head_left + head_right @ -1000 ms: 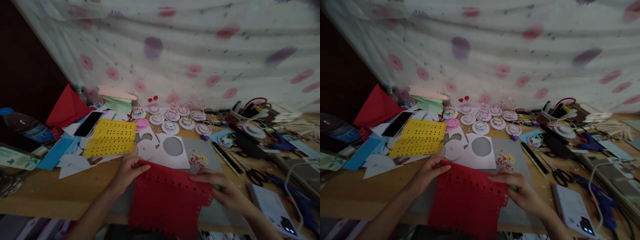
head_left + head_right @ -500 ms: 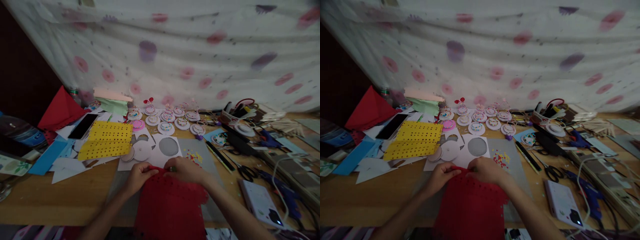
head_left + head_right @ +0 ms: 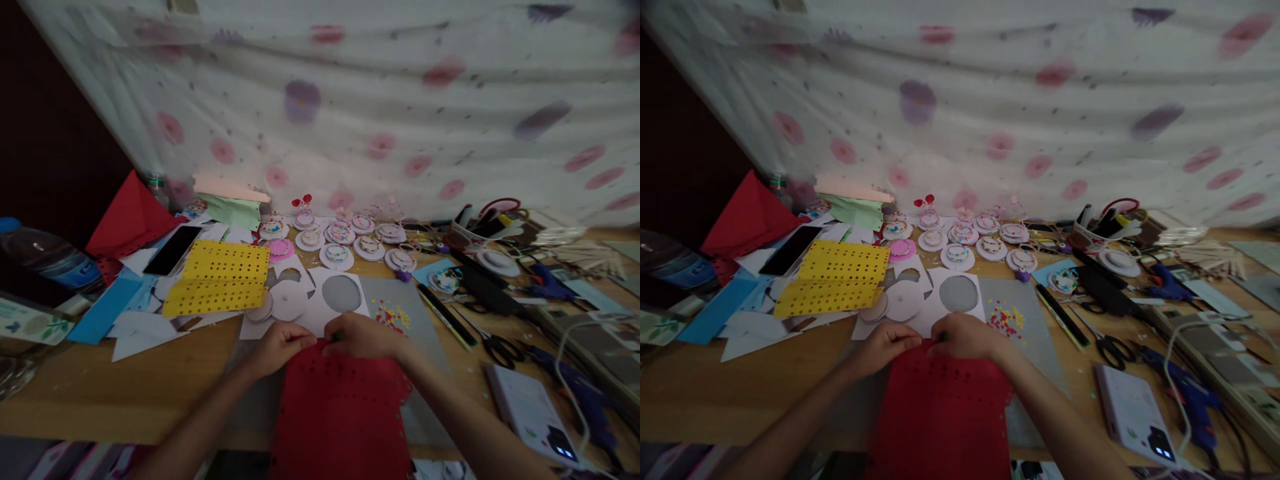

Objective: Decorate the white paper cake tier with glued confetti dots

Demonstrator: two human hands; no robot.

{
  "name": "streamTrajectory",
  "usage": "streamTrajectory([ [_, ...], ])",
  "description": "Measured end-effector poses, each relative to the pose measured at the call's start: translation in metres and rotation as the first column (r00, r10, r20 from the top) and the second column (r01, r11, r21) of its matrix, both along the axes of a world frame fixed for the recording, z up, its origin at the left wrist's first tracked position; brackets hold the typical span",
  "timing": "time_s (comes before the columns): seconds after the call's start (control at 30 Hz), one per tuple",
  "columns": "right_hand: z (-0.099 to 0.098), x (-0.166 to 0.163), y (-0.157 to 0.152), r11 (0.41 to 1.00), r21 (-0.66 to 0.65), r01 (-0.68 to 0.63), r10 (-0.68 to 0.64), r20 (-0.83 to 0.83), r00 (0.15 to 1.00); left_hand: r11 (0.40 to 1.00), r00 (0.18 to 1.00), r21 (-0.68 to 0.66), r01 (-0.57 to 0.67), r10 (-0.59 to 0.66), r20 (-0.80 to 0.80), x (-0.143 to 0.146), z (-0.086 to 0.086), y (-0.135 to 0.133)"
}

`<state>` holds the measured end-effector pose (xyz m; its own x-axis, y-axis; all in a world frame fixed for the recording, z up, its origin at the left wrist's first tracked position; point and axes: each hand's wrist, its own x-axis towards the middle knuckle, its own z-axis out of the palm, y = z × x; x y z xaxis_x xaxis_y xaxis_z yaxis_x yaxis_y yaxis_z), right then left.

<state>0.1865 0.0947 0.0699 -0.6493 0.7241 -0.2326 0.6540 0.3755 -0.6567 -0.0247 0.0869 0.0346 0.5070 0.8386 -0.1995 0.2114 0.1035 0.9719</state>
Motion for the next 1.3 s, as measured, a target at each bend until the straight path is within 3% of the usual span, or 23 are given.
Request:
streamTrajectory([
  [0.27, -0.008, 0.006, 0.000, 0.997, 0.001, 0.077, -0.077, 0.007, 0.997, 0.961, 0.989, -0.275, -0.021, 0.060, 0.133, -0.009, -0.001, -0.008],
  [0.5, -0.013, 0.004, 0.002, 0.998, -0.027, 0.060, -0.061, -0.053, 0.997, 0.950, 0.981, -0.299, -0.087, 0.134, 0.139, -0.010, -0.009, -0.020],
  [0.6, -0.010, 0.001, 0.002, 0.998, -0.046, 0.030, -0.034, -0.081, 0.996, 0.957, 0.983, -0.267, -0.115, 0.149, 0.110, -0.009, -0.009, -0.019],
  [0.77, -0.005, -0.007, 0.001, 0.998, -0.056, 0.041, -0.046, -0.089, 0.995, 0.983, 0.987, -0.105, -0.152, 0.157, 0.041, -0.003, -0.006, -0.013],
  [0.97, -0.001, -0.009, 0.002, 0.994, -0.104, 0.047, -0.057, -0.098, 0.994, 0.995, 0.994, -0.012, -0.104, 0.104, 0.018, -0.003, -0.003, -0.008],
  [1.3, -0.021, 0.032, -0.003, 0.984, -0.171, 0.044, -0.060, -0.089, 0.994, 0.985, 0.985, 0.016, -0.169, 0.169, -0.014, -0.038, -0.008, -0.001],
])
